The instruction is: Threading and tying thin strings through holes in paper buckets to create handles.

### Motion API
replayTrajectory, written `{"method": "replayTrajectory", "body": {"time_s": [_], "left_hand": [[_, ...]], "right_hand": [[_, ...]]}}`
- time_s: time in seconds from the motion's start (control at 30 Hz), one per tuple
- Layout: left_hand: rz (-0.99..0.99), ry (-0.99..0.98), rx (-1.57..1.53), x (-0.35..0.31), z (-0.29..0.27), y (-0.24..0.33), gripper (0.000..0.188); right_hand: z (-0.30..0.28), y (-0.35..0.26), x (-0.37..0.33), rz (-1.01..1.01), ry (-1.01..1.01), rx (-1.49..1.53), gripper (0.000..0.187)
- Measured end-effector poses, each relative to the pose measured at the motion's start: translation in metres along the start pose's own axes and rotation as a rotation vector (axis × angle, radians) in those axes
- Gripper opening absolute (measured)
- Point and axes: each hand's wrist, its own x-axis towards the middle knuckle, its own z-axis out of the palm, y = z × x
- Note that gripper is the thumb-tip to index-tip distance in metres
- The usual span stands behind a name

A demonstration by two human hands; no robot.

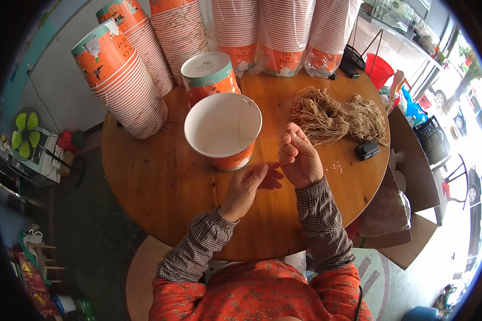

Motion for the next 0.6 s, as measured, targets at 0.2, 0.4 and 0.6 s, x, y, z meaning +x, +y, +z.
{"method": "replayTrajectory", "body": {"time_s": [0.2,0.4,0.6], "left_hand": [[-0.005,0.049,0.001,0.005,-0.005,-0.013,0.030],[0.126,0.162,0.191,0.001,-0.014,-0.011,0.025],[0.153,0.178,0.397,0.001,-0.029,-0.007,0.026]], "right_hand": [[-0.025,0.005,0.002,0.010,0.058,-0.014,0.017],[-0.031,0.003,0.007,-0.081,0.308,-0.217,0.012],[-0.012,0.010,0.001,-0.626,0.299,-1.704,0.010]]}}
